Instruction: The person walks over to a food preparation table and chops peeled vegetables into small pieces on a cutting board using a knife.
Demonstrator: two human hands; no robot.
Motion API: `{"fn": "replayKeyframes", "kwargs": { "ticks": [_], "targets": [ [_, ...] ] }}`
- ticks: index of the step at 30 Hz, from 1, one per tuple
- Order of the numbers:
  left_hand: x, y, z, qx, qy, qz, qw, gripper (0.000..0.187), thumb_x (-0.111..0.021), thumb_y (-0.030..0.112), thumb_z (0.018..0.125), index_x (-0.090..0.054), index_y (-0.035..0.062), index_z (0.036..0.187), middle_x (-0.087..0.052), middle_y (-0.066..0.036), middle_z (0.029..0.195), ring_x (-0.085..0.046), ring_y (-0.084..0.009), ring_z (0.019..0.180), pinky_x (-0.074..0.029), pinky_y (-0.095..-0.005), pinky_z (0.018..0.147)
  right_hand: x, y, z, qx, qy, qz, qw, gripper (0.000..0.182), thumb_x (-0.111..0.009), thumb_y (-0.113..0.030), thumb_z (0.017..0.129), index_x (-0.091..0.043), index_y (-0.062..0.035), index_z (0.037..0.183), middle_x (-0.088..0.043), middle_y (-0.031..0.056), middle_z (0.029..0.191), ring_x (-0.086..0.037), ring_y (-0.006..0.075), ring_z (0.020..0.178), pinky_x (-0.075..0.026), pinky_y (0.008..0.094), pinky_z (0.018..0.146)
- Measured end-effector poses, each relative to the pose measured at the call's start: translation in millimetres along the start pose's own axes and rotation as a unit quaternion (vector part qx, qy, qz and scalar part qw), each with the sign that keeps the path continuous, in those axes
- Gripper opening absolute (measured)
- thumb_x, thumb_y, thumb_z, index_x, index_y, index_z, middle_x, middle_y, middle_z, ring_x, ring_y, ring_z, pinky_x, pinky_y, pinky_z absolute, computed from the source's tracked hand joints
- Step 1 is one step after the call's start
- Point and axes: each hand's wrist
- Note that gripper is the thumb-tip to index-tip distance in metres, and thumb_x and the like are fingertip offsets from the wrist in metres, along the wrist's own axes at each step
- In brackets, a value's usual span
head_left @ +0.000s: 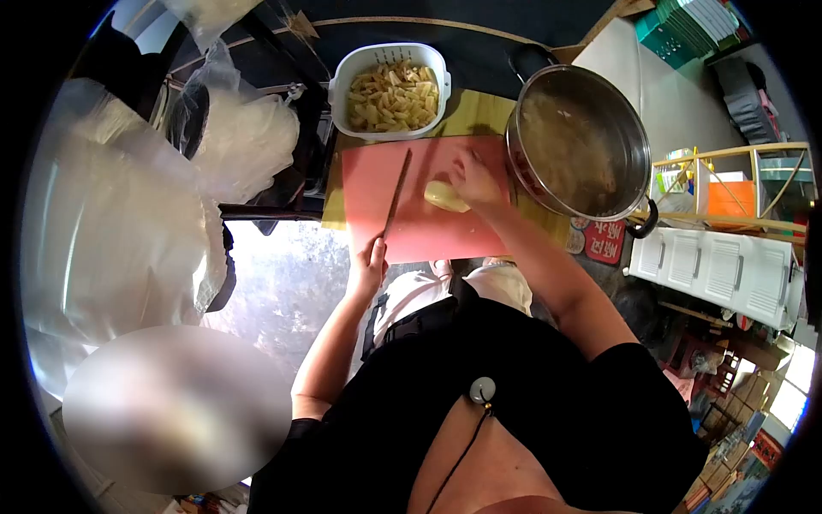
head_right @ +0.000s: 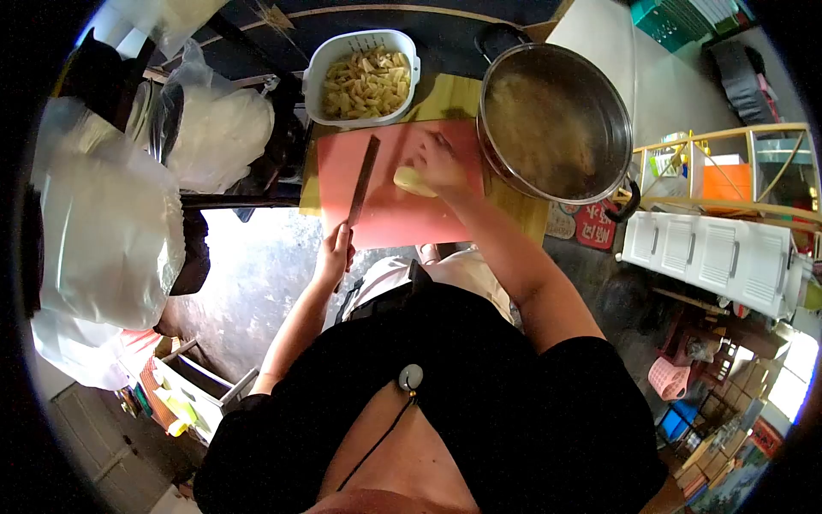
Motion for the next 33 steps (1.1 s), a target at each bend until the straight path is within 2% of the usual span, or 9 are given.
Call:
{"fn": "replayKeyframes", "kwargs": {
  "ticks": [2,6,13,18,21,24,28,31,33],
  "targets": [
    [4.5,-1.3,-6.2,0.053,0.002,-0.057,0.997,0.041,-0.039,0.036,0.096,-0.050,0.0058,0.121,-0.036,0.004,0.055,-0.035,-0.0050,0.041,-0.030,-0.0215,0.035,5.3,-28.2,46.8,0.109,0.014,0.033,0.993,0.045,-0.055,-0.018,0.082,-0.043,-0.0070,0.124,-0.057,0.0174,0.112,-0.054,0.0345,0.105,-0.044,0.0405,0.086],
    [8.3,-10.7,-10.4,0.035,0.030,-0.057,0.997,0.046,-0.038,0.047,0.094,-0.053,0.0055,0.107,-0.040,0.002,0.052,-0.037,-0.0065,0.042,-0.032,-0.0228,0.038,-14.4,-58.7,159.5,-0.131,-0.037,0.040,0.990,0.060,-0.053,-0.032,0.082,-0.036,-0.0030,0.132,-0.054,0.0225,0.117,-0.052,0.0353,0.110,-0.041,0.0397,0.092],
    [10.7,-14.2,-16.6,0.089,0.040,-0.094,0.991,0.043,-0.035,0.041,0.096,-0.051,0.0060,0.116,-0.038,0.001,0.050,-0.036,-0.0075,0.039,-0.031,-0.0229,0.037,-47.5,-51.4,231.0,-0.254,-0.066,-0.170,0.950,0.091,-0.055,-0.064,0.071,-0.036,0.0001,0.133,-0.048,0.0191,0.127,-0.049,0.0310,0.115,-0.039,0.0387,0.095],
    [10.3,-26.7,-17.4,0.109,0.034,-0.097,0.989,0.042,-0.035,0.037,0.097,-0.049,0.0053,0.120,-0.039,0.001,0.053,-0.036,-0.0075,0.041,-0.031,-0.0230,0.038,-48.2,-23.0,220.2,-0.240,-0.112,0.064,0.962,0.085,-0.061,-0.061,0.069,-0.039,-0.0089,0.132,-0.047,0.0159,0.128,-0.049,0.0291,0.113,-0.042,0.0417,0.090],
    [6.8,-23.2,-16.1,0.126,0.030,-0.117,0.985,0.042,-0.034,0.036,0.097,-0.048,0.0058,0.122,-0.039,0.001,0.053,-0.036,-0.0073,0.042,-0.031,-0.0225,0.038,-75.4,10.5,238.9,-0.276,-0.207,0.281,0.896,0.082,-0.062,-0.057,0.072,-0.033,-0.0175,0.137,-0.035,0.0142,0.138,-0.039,0.0299,0.122,-0.041,0.0494,0.090],
    [2.3,-14.1,-12.0,0.122,0.041,-0.117,0.985,0.035,-0.035,0.040,0.096,-0.046,0.0073,0.091,-0.041,0.001,0.054,-0.036,-0.0083,0.042,-0.030,-0.0233,0.038,-62.7,-35.9,208.8,-0.111,-0.238,0.299,0.917,0.079,-0.060,-0.054,0.076,-0.026,-0.0228,0.141,-0.022,0.0127,0.146,-0.027,0.0305,0.131,-0.031,0.0509,0.099],
    [2.1,-13.7,-8.2,0.107,0.019,-0.134,0.985,0.034,-0.035,0.040,0.096,-0.043,0.0089,0.086,-0.039,0.001,0.054,-0.035,-0.0083,0.041,-0.030,-0.0237,0.038,-94.8,-32.3,211.5,0.142,-0.216,0.126,0.958,0.072,-0.057,-0.050,0.079,-0.029,-0.0219,0.140,-0.024,0.0139,0.145,-0.027,0.0313,0.131,-0.028,0.0399,0.105],
    [4.9,-13.8,-6.7,0.114,0.001,-0.129,0.985,0.035,-0.034,0.042,0.096,-0.043,0.0088,0.087,-0.039,0.001,0.053,-0.035,-0.0082,0.040,-0.030,-0.0235,0.038,-66.6,-71.9,179.1,0.192,-0.232,-0.193,0.934,0.061,-0.054,-0.042,0.082,-0.037,-0.0206,0.136,-0.026,0.0173,0.143,-0.030,0.0340,0.129,-0.029,0.0369,0.105],
    [5.9,-14.0,-6.9,0.112,0.008,-0.119,0.986,0.035,-0.035,0.041,0.096,-0.047,0.0081,0.089,-0.037,0.001,0.052,-0.035,-0.0074,0.042,-0.030,-0.0228,0.038,-56.2,-70.8,157.0,0.154,-0.135,-0.127,0.971,0.041,-0.053,-0.024,0.083,-0.051,-0.0157,0.122,-0.041,0.0168,0.133,-0.040,0.0310,0.122,-0.033,0.0374,0.102]
  ]
}}
Point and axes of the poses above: each hand's wrist, its own z-axis towards the middle knuckle, its own x-axis out of the back of the hand, y = z × x
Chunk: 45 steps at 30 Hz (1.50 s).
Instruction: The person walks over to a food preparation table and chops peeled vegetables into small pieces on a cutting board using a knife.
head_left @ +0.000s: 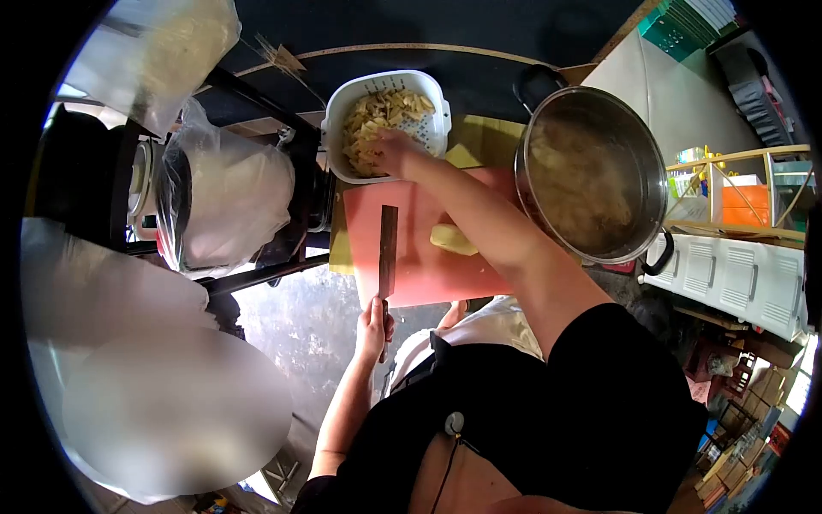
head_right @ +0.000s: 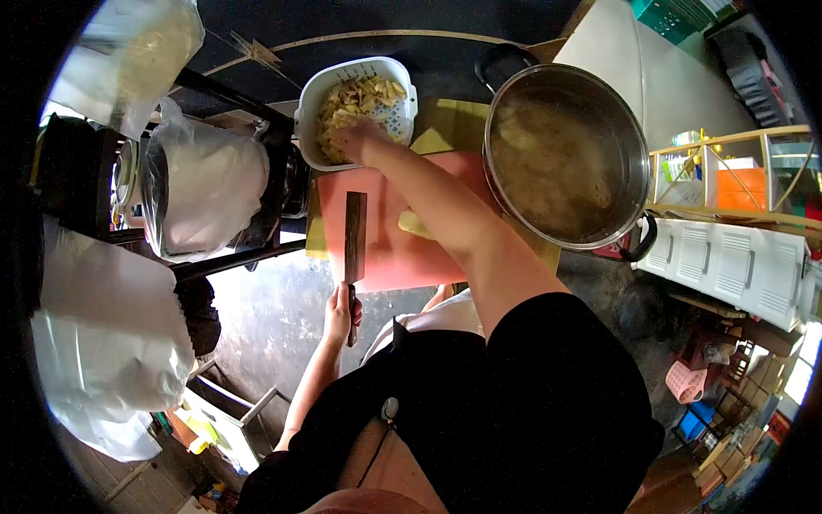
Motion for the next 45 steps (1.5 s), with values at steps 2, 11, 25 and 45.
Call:
{"fn": "replayKeyframes", "kwargs": {
  "ticks": [2,11,25,45],
  "targets": [
    [-0.1,4.4,-2.8,-0.006,0.002,0.019,1.000,0.036,-0.036,0.041,0.096,-0.048,0.0079,0.091,-0.038,0.002,0.052,-0.036,-0.0073,0.042,-0.030,-0.0229,0.038,4.7,11.1,-26.4,-0.005,0.112,0.093,0.989,0.032,-0.052,-0.017,0.083,-0.056,-0.0127,0.114,-0.049,0.0146,0.126,-0.046,0.0281,0.117,-0.037,0.0355,0.098],
    [7.3,-3.5,-9.1,0.008,-0.003,0.018,1.000,0.037,-0.037,0.044,0.095,-0.049,0.0092,0.093,-0.040,0.002,0.054,-0.035,-0.0069,0.041,-0.030,-0.0219,0.038,5.1,31.6,-170.3,-0.129,0.231,0.308,0.914,0.025,-0.050,0.003,0.081,-0.058,-0.0031,0.103,-0.058,0.0116,0.105,-0.057,0.0182,0.093,-0.044,0.0264,0.080],
    [-19.9,16.6,-23.5,-0.024,-0.062,0.055,0.996,0.038,-0.038,0.035,0.096,-0.051,0.0042,0.114,-0.037,0.003,0.054,-0.034,-0.0055,0.041,-0.029,-0.0214,0.037,15.6,34.3,-181.6,-0.149,-0.025,0.248,0.957,0.042,-0.060,-0.008,0.078,-0.049,-0.0057,0.118,-0.052,0.0166,0.120,-0.050,0.0334,0.108,-0.041,0.0359,0.091],
    [-38.7,15.6,-2.7,-0.103,-0.045,0.308,0.945,0.037,-0.041,0.030,0.093,-0.052,0.0078,0.121,-0.054,-0.012,0.070,-0.052,-0.0213,0.059,-0.042,-0.0334,0.057,-88.7,78.9,-229.7,-0.188,0.066,0.187,0.962,0.054,-0.071,-0.015,0.071,-0.050,-0.0028,0.119,-0.057,0.0167,0.112,-0.055,0.0319,0.104,-0.045,0.0394,0.087]
  ]
}}
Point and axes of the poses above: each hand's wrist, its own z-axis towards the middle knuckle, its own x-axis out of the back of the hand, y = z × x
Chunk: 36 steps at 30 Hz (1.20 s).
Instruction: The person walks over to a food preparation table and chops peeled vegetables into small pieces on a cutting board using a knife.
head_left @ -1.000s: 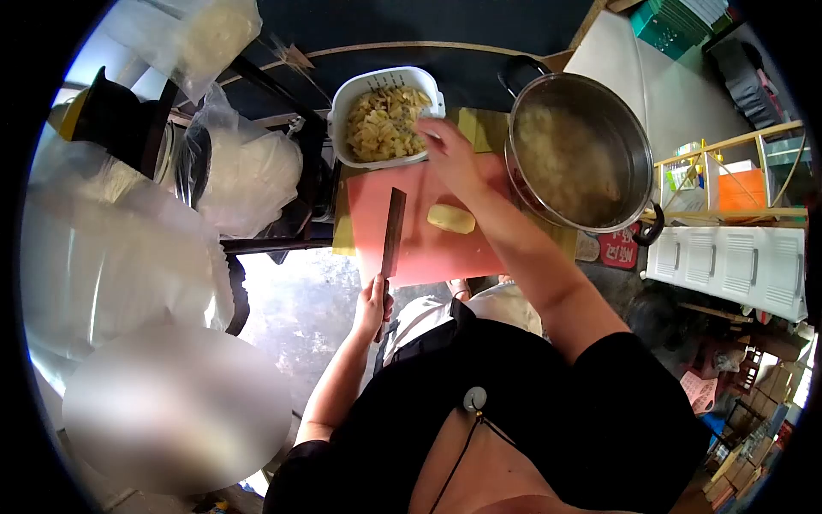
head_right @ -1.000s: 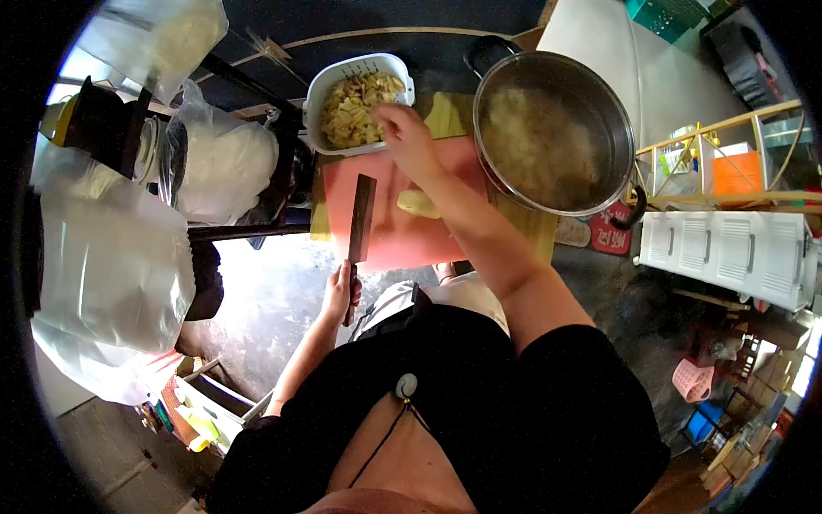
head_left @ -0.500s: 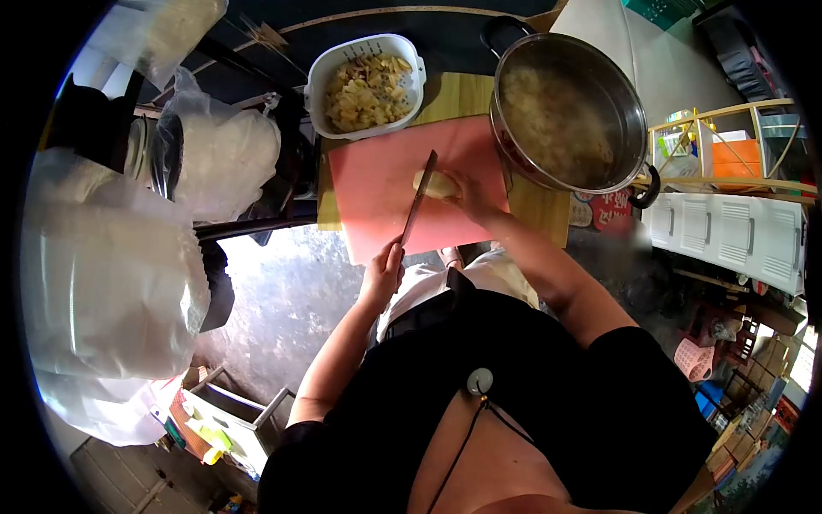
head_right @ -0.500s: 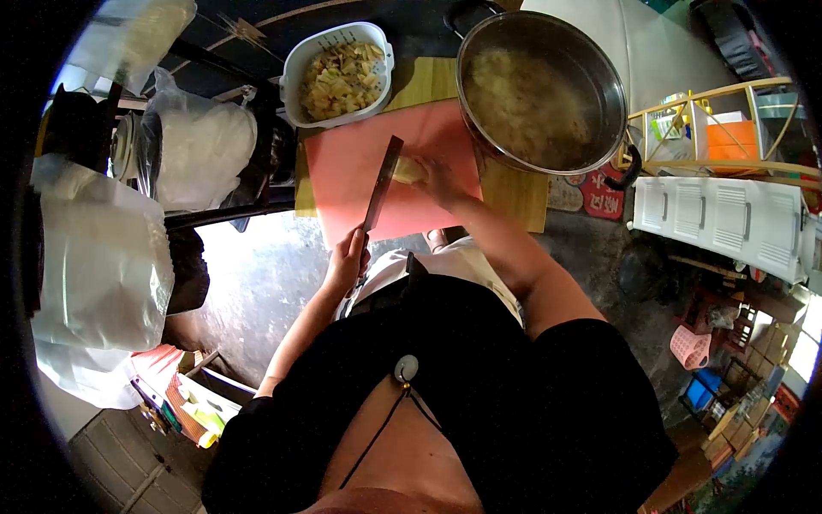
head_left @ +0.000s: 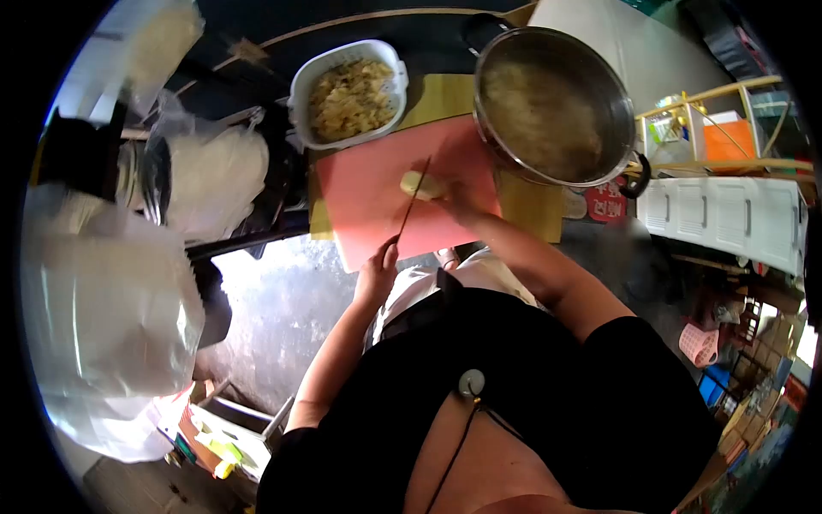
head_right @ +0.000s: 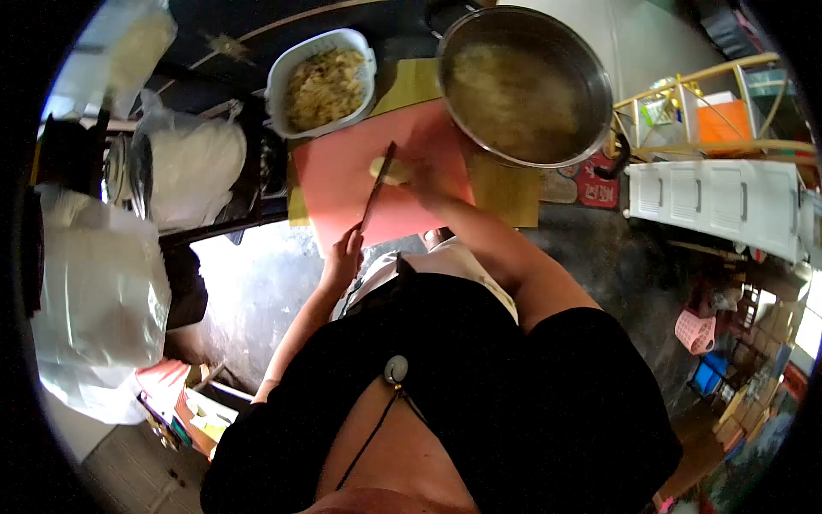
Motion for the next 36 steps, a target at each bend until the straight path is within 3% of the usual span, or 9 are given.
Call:
{"fn": "replayKeyframes", "kwargs": {
  "ticks": [2,7,10,19,23,25,27,29,36],
  "targets": [
    [-2.5,-10.3,7.6,-0.013,0.007,0.034,0.999,0.034,-0.044,0.029,0.091,-0.054,0.0105,0.119,-0.060,-0.020,0.083,-0.058,-0.0296,0.072,-0.046,-0.0379,0.069,7.6,-30.6,-9.6,0.002,0.056,0.187,0.981,0.050,-0.071,-0.014,0.071,-0.053,-0.0031,0.116,-0.061,0.0143,0.106,-0.059,0.0289,0.098,-0.047,0.0375,0.084],
    [-1.4,3.9,-0.1,-0.004,-0.011,-0.138,0.990,0.038,-0.038,0.033,0.096,-0.050,0.0046,0.117,-0.034,0.003,0.050,-0.033,-0.0070,0.038,-0.029,-0.0229,0.033,53.0,-61.3,-13.5,-0.117,-0.102,0.051,0.987,0.055,-0.067,-0.016,0.075,-0.045,-0.0039,0.124,-0.051,0.0184,0.118,-0.050,0.0319,0.109,-0.042,0.0414,0.090],
    [4.3,-1.2,1.7,0.009,-0.014,-0.102,0.995,0.039,-0.036,0.035,0.096,-0.051,0.0043,0.115,-0.036,0.002,0.052,-0.034,-0.0069,0.038,-0.029,-0.0230,0.033,25.5,-20.1,-4.5,0.045,-0.038,0.030,0.998,0.057,-0.068,-0.020,0.074,-0.045,-0.0064,0.124,-0.049,0.0186,0.121,-0.048,0.0350,0.109,-0.041,0.0417,0.092],
    [8.3,7.3,5.5,-0.007,0.002,-0.120,0.993,0.037,-0.037,0.035,0.096,-0.052,0.0034,0.107,-0.037,0.003,0.053,-0.033,-0.0061,0.038,-0.029,-0.0225,0.034,67.5,-96.7,-23.7,-0.040,-0.049,-0.039,0.997,0.056,-0.070,-0.021,0.072,-0.047,-0.0062,0.122,-0.050,0.0194,0.120,-0.045,0.0357,0.113,-0.037,0.0448,0.095],
    [9.9,4.2,2.3,0.011,0.019,-0.150,0.988,0.034,-0.037,0.038,0.095,-0.051,0.0063,0.093,-0.035,0.003,0.049,-0.033,-0.0063,0.038,-0.027,-0.0226,0.034,74.6,-74.3,-26.1,0.096,0.051,-0.122,0.987,0.042,-0.064,-0.018,0.077,-0.051,-0.0074,0.115,-0.052,0.0176,0.115,-0.052,0.0334,0.104,-0.043,0.0411,0.089],
    [13.5,-8.4,1.7,0.021,0.001,-0.213,0.977,0.040,-0.038,0.028,0.096,-0.044,0.0019,0.126,-0.039,0.002,0.057,-0.036,-0.0062,0.040,-0.031,-0.0220,0.036,127.9,-104.0,-27.1,0.116,0.056,-0.137,0.982,0.030,-0.058,-0.014,0.082,-0.053,-0.0081,0.110,-0.054,0.0159,0.110,-0.055,0.0300,0.097,-0.045,0.0390,0.085],
    [15.3,-9.5,-4.7,0.006,0.007,-0.217,0.976,0.041,-0.037,0.030,0.097,-0.044,0.0014,0.126,-0.037,0.003,0.058,-0.036,-0.0054,0.042,-0.031,-0.0210,0.036,178.8,-122.3,-16.7,-0.066,0.070,0.309,0.946,0.019,-0.054,-0.012,0.084,-0.058,-0.0092,0.103,-0.059,0.0112,0.098,-0.060,0.0216,0.088,-0.048,0.0332,0.077],
    [10.9,-0.8,-11.0,0.005,0.047,-0.230,0.972,0.036,-0.035,0.042,0.095,-0.048,0.0079,0.091,-0.033,0.003,0.050,-0.031,-0.0064,0.039,-0.027,-0.0222,0.036,224.6,-106.7,15.5,-0.034,0.189,-0.003,0.981,0.014,-0.050,-0.009,0.085,-0.059,-0.0066,0.095,-0.061,0.0095,0.085,-0.060,0.0161,0.082,-0.047,0.0287,0.070],
    [3.9,-0.5,-21.3,0.030,0.080,-0.259,0.962,0.040,-0.034,0.039,0.097,-0.050,0.0051,0.110,-0.035,0.003,0.051,-0.031,-0.0065,0.039,-0.029,-0.0216,0.037,329.0,41.3,83.6,-0.243,0.099,-0.304,0.916,0.026,-0.048,-0.026,0.086,-0.059,-0.0060,0.100,-0.062,0.0147,0.098,-0.060,0.0291,0.089,-0.047,0.0382,0.076]
  ]
}}
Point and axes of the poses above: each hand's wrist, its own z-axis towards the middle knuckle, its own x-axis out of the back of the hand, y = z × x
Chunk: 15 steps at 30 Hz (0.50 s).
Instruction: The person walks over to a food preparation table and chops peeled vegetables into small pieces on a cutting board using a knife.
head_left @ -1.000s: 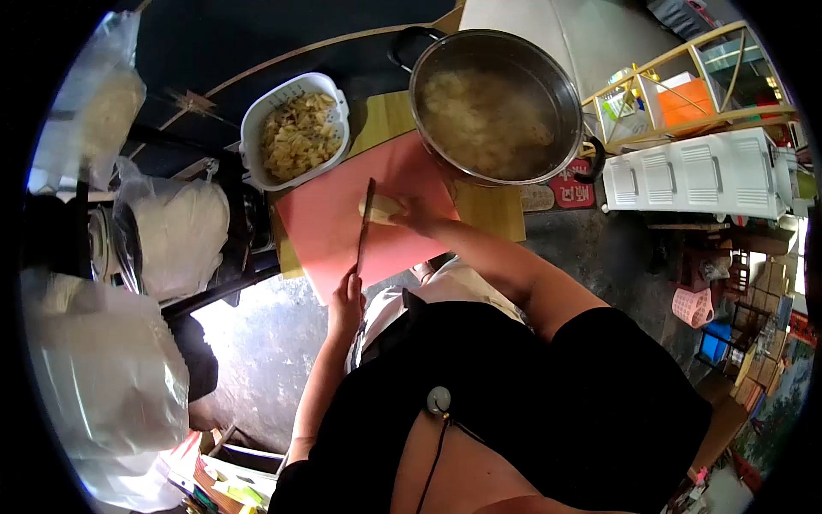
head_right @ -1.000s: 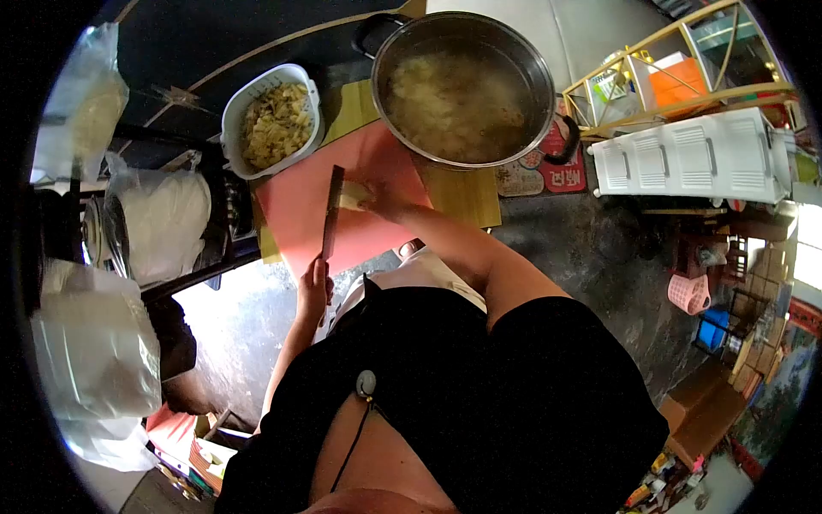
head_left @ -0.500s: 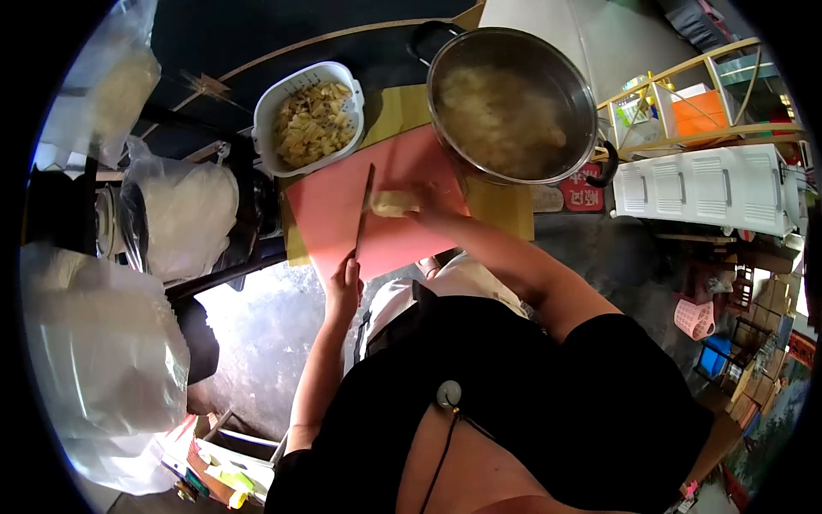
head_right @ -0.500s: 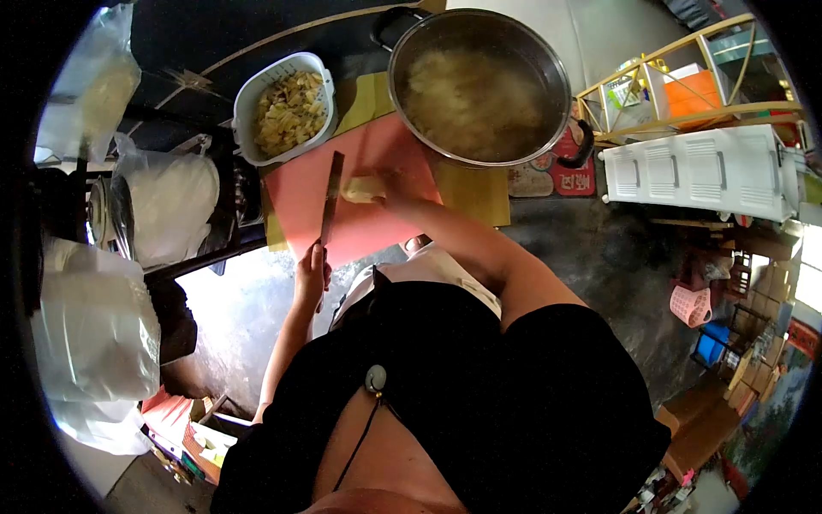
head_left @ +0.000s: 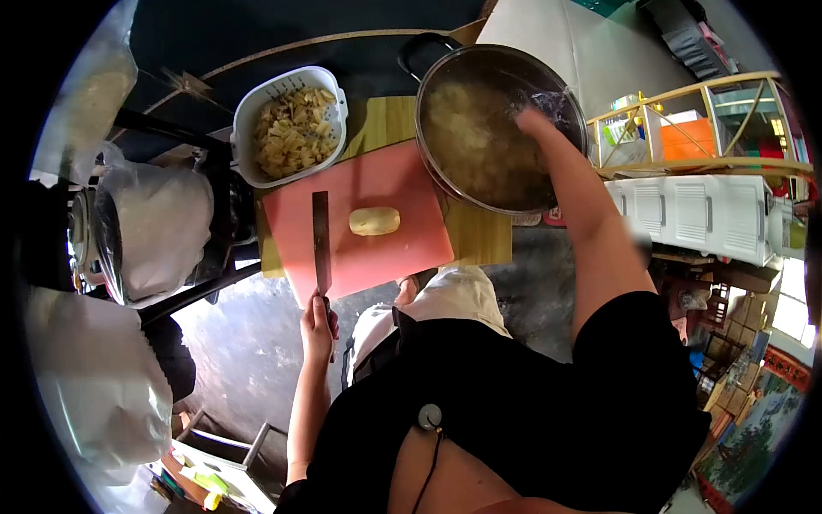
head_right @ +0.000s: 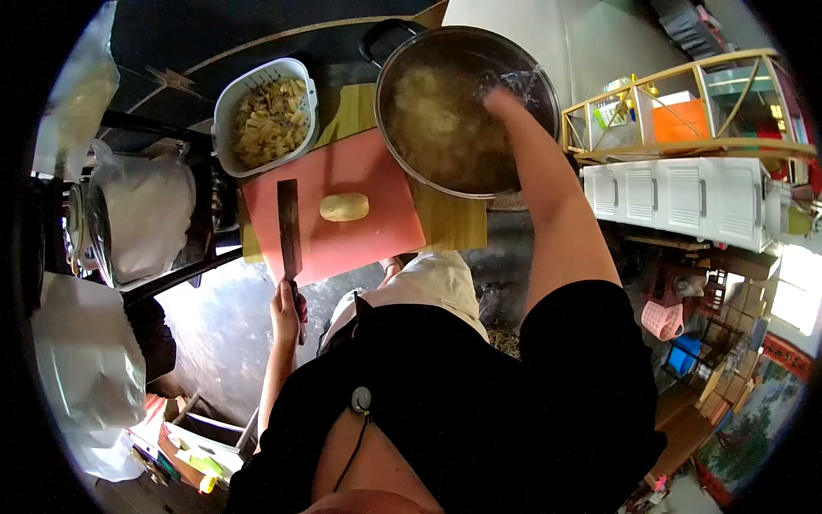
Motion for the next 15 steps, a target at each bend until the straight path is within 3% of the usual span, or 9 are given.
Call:
{"fn": "replayKeyframes", "kwargs": {
  "ticks": [3,4,8,15],
  "targets": [
    [-2.9,-4.4,-4.2,0.001,0.007,0.009,1.000,0.040,-0.034,0.040,0.097,-0.050,0.0051,0.108,-0.036,0.003,0.051,-0.032,-0.0066,0.039,-0.029,-0.0219,0.037,-5.5,16.5,10.8,-0.018,-0.100,0.052,0.993,0.031,-0.048,-0.029,0.086,-0.058,-0.0067,0.104,-0.061,0.0147,0.101,-0.060,0.0289,0.091,-0.047,0.0390,0.078],
    [-6.8,-1.2,-5.0,0.019,0.021,-0.012,1.000,0.038,-0.034,0.040,0.096,-0.049,0.0057,0.095,-0.036,0.002,0.051,-0.032,-0.0071,0.039,-0.029,-0.0222,0.037,-8.2,16.3,13.2,-0.022,-0.127,0.079,0.989,0.032,-0.048,-0.031,0.086,-0.057,-0.0070,0.105,-0.060,0.0147,0.102,-0.060,0.0288,0.091,-0.047,0.0393,0.078],
    [-23.9,1.2,-12.0,0.067,0.041,-0.040,0.996,0.039,-0.034,0.042,0.096,-0.040,0.0083,0.078,-0.038,0.001,0.051,-0.034,-0.0085,0.039,-0.029,-0.0227,0.037,-12.7,9.8,15.8,-0.056,-0.239,0.214,0.946,0.038,-0.047,-0.035,0.086,-0.056,-0.0080,0.111,-0.059,0.0148,0.106,-0.059,0.0285,0.093,-0.047,0.0403,0.080],
    [-50.0,4.6,-22.4,0.065,0.067,-0.086,0.992,0.037,-0.033,0.040,0.097,-0.041,0.0084,0.080,-0.038,0.001,0.050,-0.035,-0.0079,0.038,-0.030,-0.0225,0.036,-27.3,-16.3,12.2,-0.113,-0.391,0.433,0.804,0.047,-0.047,-0.042,0.086,-0.055,-0.0086,0.118,-0.058,0.0143,0.112,-0.059,0.0273,0.096,-0.048,0.0416,0.083]
  ]
}}
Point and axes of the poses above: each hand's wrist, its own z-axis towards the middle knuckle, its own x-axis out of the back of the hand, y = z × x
